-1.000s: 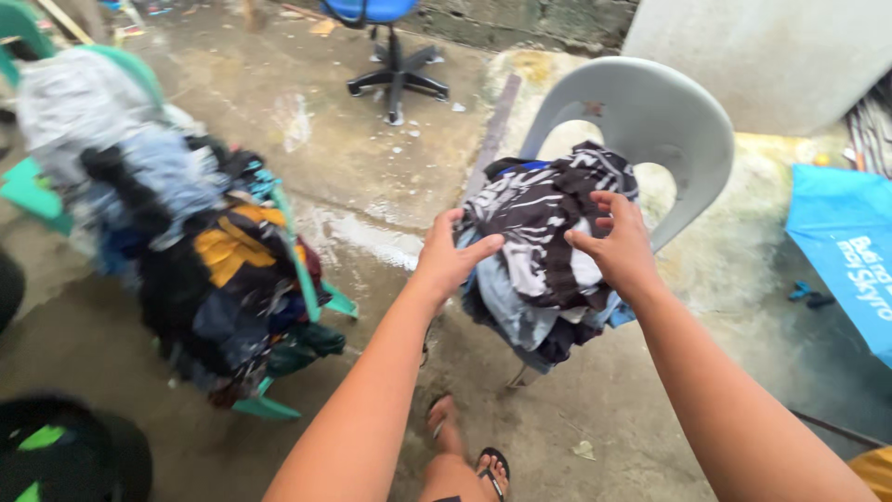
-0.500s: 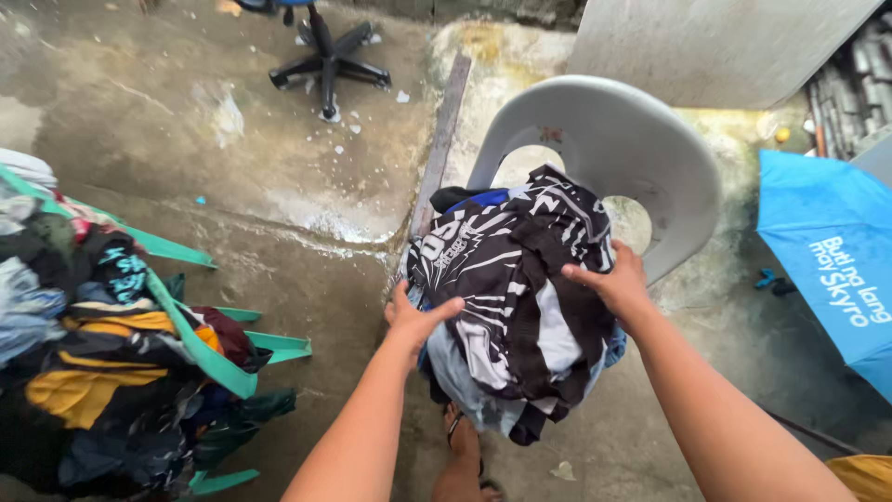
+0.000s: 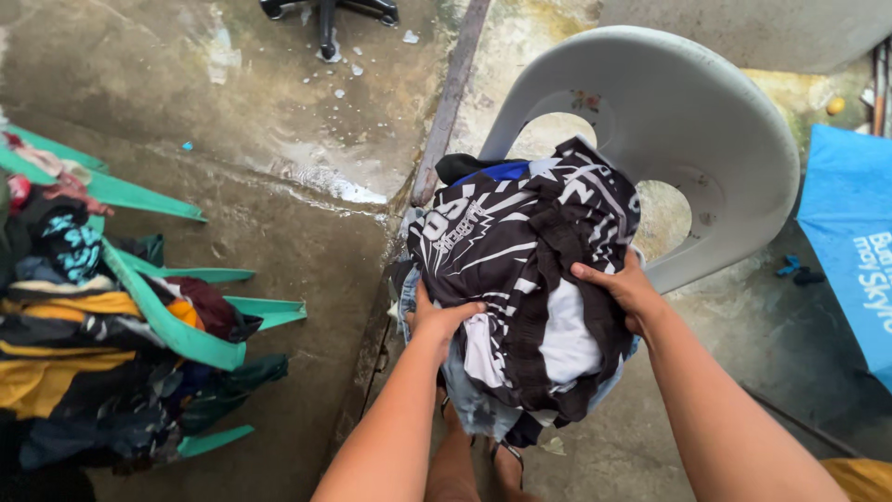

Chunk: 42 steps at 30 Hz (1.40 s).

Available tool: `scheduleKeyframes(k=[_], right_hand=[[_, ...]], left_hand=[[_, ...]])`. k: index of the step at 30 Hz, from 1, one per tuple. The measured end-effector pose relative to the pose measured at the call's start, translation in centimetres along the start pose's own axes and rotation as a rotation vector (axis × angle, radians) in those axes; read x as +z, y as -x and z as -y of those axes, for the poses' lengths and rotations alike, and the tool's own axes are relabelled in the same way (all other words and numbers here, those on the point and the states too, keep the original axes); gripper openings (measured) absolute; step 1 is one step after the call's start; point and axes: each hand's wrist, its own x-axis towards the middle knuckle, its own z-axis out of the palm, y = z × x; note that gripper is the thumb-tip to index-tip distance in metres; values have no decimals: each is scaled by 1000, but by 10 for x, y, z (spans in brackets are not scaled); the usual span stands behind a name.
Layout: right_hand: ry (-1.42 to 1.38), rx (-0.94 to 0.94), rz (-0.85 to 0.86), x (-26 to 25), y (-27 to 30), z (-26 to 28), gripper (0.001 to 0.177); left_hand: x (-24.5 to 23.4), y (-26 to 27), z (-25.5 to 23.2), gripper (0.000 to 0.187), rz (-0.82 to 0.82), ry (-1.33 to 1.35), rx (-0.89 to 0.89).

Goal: The person washes a white shirt by hand in a large basin of soapy water, scrubbing different parts of the fabric together.

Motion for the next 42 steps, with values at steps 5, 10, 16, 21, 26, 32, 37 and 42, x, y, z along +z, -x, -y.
scheduleKeyframes(k=[5, 10, 16, 21, 26, 32, 37, 42], right_hand=[[-207, -22, 103, -3, 21, -1, 98], [-333, -162, 178, -14, 54, 18, 78], [-306, -375, 264, -20, 122, 66, 76], [-194, -461, 275, 9, 185, 79, 82], [-212, -482, 502, 65, 232, 57, 84], [-84, -473, 687, 151, 289, 23, 81], [52, -419, 838, 241, 366, -2, 79], [76, -448, 1128, 347, 465, -41, 76]], left_hand=[[2, 16, 10, 87, 29, 276, 165], [-7, 49, -16, 55, 181, 541, 254], [-33, 114, -24, 53, 147, 631, 378], [-82, 151, 6, 50, 57, 628, 440], [-150, 193, 59, 51, -96, 658, 516], [-233, 252, 134, 52, -353, 750, 406], [-310, 295, 218, 54, -500, 846, 379], [-410, 325, 324, 56, -665, 911, 293]])
